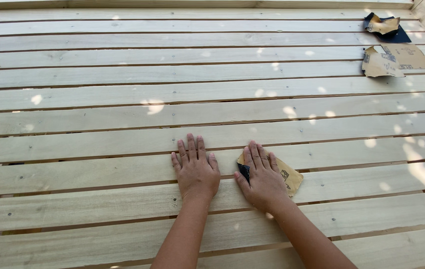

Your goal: The person sands the slatted wooden surface of a bench or table outdoors, holding a piece of sandpaper in one hand and rubbing it back and forth along the wood planks while the other hand steadies the surface. They work across different sections of the slats throughout the episode.

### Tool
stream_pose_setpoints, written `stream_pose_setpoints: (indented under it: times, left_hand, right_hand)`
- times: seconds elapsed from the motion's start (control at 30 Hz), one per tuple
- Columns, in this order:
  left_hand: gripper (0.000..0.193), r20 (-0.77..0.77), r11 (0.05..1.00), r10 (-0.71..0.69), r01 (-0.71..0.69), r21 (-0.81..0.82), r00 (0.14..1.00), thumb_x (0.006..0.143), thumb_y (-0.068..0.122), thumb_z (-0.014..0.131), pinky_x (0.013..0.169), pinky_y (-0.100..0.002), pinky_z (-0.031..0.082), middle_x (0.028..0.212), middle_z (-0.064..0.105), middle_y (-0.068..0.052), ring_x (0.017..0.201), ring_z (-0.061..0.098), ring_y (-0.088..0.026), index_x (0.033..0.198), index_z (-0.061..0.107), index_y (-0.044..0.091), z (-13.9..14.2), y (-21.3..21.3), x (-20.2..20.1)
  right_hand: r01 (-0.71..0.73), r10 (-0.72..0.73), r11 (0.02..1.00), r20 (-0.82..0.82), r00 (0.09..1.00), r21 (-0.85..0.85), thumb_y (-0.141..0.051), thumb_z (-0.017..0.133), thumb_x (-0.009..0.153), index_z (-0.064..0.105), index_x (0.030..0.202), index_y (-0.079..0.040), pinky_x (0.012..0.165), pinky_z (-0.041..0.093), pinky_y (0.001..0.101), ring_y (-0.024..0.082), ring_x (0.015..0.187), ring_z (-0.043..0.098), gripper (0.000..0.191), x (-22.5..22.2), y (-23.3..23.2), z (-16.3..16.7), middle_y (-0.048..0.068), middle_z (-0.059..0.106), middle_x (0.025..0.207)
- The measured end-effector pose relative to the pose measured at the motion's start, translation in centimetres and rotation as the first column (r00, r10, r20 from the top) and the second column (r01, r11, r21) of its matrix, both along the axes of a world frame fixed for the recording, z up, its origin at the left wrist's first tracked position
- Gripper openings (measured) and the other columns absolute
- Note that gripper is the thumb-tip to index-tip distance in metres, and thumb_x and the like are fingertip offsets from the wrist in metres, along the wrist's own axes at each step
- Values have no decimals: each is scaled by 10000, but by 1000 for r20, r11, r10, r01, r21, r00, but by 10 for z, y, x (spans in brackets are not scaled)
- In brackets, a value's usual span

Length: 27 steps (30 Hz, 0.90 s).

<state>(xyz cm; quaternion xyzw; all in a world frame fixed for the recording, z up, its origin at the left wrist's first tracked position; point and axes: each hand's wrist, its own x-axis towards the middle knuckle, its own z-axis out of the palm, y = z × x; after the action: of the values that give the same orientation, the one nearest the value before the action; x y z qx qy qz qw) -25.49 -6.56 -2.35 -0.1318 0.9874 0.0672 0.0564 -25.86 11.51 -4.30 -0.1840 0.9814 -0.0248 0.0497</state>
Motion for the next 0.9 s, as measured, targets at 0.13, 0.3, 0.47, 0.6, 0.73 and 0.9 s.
stream_pose_setpoints:
  times: [0.13, 0.3, 0.47, 0.6, 0.73, 0.9]
  left_hand:
    - [660, 2, 1000, 2, -2, 11, 1000, 1012, 455, 163, 1242, -470, 17, 1699, 14, -21, 1548, -9, -256, 1615, 81, 200, -2, 2, -2]
    - [655, -17, 1000, 11, -11, 5, 1000, 1019, 463, 165, 1245, -473, 28, 1701, 21, -23, 1552, 9, -257, 1617, 95, 205, -4, 1, -3]
    - [662, -9, 1000, 8, -8, -26, 1000, 1015, 470, 168, 1243, -467, 31, 1701, 24, -18, 1548, 17, -255, 1618, 95, 209, -5, 2, -2]
    - [665, -29, 998, 24, -26, -54, 999, 1004, 487, 163, 1243, -451, 34, 1694, 29, 0, 1544, 8, -234, 1611, 90, 228, -4, 5, -1]
    - [660, 7, 999, 25, -24, -48, 1000, 1010, 481, 164, 1249, -451, 35, 1699, 27, 8, 1548, 3, -227, 1618, 86, 235, -3, 5, -3]
    - [643, -2, 999, 29, -29, -46, 1000, 1027, 492, 152, 1258, -448, 45, 1706, 44, 5, 1556, 21, -233, 1621, 102, 251, -5, 6, -3]
  right_hand:
    - [76, -74, 997, 48, 996, -28, -595, 217, 1009, 69, 1614, -40, 1240, 0, 456, 262, 1568, -16, 834, -63, -13, 4, 137, 22, 1700]
    - [122, -118, 986, 40, 992, -113, -585, 216, 1014, 80, 1616, -53, 1253, 11, 441, 262, 1573, 0, 814, -122, -32, 12, 148, 18, 1707]
    - [-9, 9, 999, -9, 1000, -39, -560, 217, 1032, 71, 1602, -7, 1232, 10, 429, 290, 1555, -8, 807, -28, 2, 9, 188, 28, 1683]
    - [2, 0, 1000, 57, 998, -31, -581, 211, 1021, 65, 1605, -27, 1235, 6, 433, 275, 1561, -22, 818, 5, 21, 6, 161, 21, 1692]
    - [85, -82, 996, 75, 994, -39, -599, 201, 1010, 50, 1616, -52, 1245, -2, 442, 260, 1568, -36, 830, -68, 4, 10, 141, -9, 1702]
    - [126, -120, 989, 69, 990, -84, -598, 197, 1015, 47, 1620, -65, 1253, -7, 443, 251, 1575, -30, 820, -122, -6, 13, 135, -22, 1712]
